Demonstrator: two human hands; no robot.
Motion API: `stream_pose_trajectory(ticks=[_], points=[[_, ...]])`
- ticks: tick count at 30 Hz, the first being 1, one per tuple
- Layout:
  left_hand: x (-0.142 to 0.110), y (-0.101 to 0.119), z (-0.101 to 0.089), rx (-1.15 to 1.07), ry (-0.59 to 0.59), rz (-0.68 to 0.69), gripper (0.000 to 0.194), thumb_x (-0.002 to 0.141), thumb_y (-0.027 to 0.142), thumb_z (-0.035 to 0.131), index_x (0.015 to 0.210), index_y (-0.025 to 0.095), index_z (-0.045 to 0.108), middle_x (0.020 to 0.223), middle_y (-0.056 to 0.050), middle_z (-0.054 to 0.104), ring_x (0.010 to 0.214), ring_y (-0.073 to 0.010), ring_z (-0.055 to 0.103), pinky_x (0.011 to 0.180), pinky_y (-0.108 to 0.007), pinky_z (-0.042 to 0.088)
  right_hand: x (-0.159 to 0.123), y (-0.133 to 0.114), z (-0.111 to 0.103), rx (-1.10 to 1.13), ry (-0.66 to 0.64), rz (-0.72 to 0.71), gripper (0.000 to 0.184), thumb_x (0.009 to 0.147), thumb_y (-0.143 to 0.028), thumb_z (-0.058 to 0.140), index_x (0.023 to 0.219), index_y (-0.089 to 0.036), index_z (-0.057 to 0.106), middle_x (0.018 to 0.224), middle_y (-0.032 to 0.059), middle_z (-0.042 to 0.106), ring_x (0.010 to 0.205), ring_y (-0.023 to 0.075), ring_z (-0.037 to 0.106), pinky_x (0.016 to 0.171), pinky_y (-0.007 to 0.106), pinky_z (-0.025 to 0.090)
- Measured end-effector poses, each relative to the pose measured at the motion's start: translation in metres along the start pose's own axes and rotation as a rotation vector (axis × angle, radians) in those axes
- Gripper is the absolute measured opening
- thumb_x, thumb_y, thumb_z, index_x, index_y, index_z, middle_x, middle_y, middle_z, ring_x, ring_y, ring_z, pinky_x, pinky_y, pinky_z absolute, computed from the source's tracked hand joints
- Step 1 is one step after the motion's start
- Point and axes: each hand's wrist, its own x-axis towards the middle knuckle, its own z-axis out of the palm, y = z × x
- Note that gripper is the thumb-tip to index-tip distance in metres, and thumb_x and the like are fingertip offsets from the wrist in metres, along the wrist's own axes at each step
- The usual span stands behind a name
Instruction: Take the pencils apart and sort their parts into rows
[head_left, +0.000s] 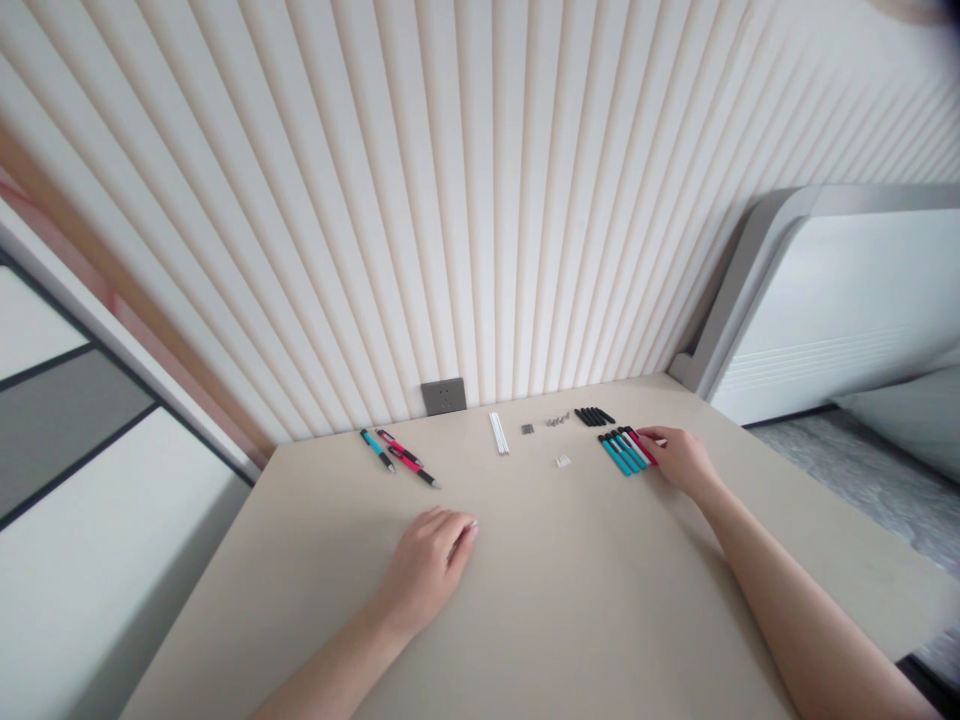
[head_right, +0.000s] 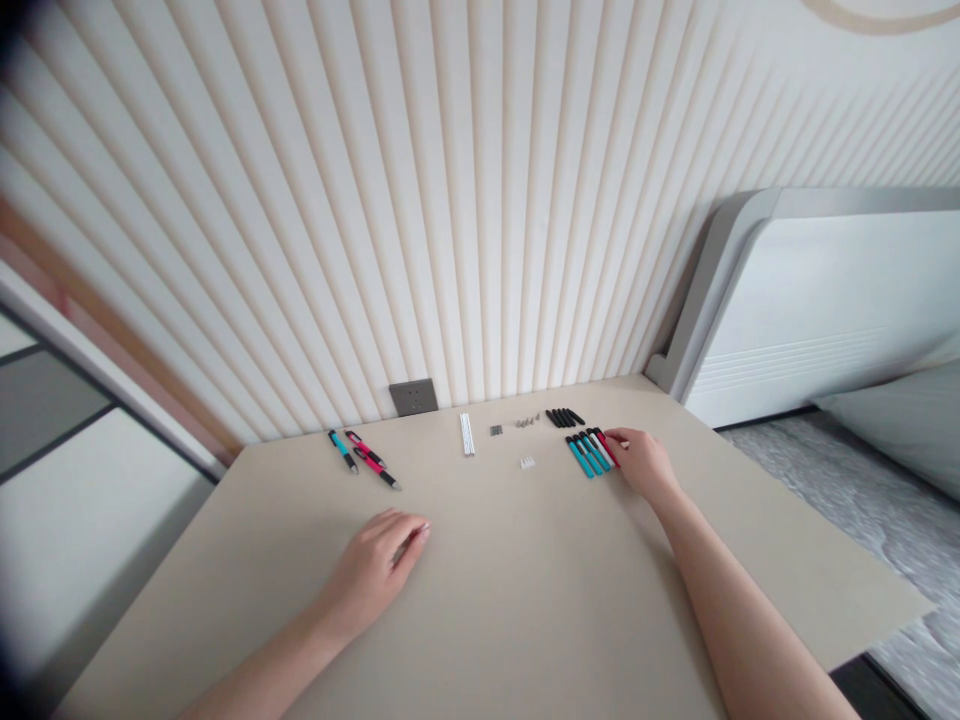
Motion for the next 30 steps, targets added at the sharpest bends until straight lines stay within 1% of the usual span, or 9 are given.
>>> stream_pose_trajectory(ticks=[12,15,22,30], points=[[-0.0006,-0.0008,0.0005,-0.005,-0.022,-0.013,0.017,0.099,0.023,0.045,0.091,0.021,0.06,0.083,-0.002,0.067,0.081,-0.0195,0.062,0.078,-0.034,0.048,-0.0023,-0.0044,0.0008,0.017,-0.034,-0.044,0.031,0.087,-0.037,0.05,0.099,-0.026,0.076,0.093,0.004,0.076,0.082,0.023,0.068,0.07,0.03,0.045],[-0.0003,-0.0002,0.0001,-0.002,-0.022,-0.009,0.017,0.099,0.023,0.045,0.09,0.021,0.06,0.082,-0.002,0.067,0.08,-0.0194,0.062,0.078,-0.035,0.048,-0.0021,-0.0044,0.0005,0.014,-0.038,-0.041,0.03,0.086,-0.037,0.05,0.098,-0.027,0.076,0.091,0.0032,0.077,0.08,0.0224,0.068,0.069,0.029,0.045],[0.0009,0.0021,-0.0007,0.013,-0.004,0.002,0.019,0.099,0.024,0.045,0.089,0.021,0.061,0.08,-0.002,0.067,0.078,-0.0189,0.062,0.077,-0.034,0.049,-0.0028,-0.0064,-0.0021,0.026,-0.047,-0.036,0.031,0.086,-0.038,0.051,0.097,-0.025,0.077,0.087,0.0048,0.076,0.081,0.0231,0.068,0.069,0.03,0.046],[0.0001,0.0018,-0.0011,0.004,0.005,0.008,0.017,0.098,0.023,0.046,0.09,0.021,0.061,0.081,-0.002,0.067,0.079,-0.0189,0.062,0.077,-0.034,0.049,-0.0029,-0.0103,-0.0014,0.031,-0.038,-0.044,0.034,0.087,-0.039,0.048,0.1,-0.023,0.076,0.088,0.0061,0.076,0.082,0.024,0.068,0.072,0.032,0.047]])
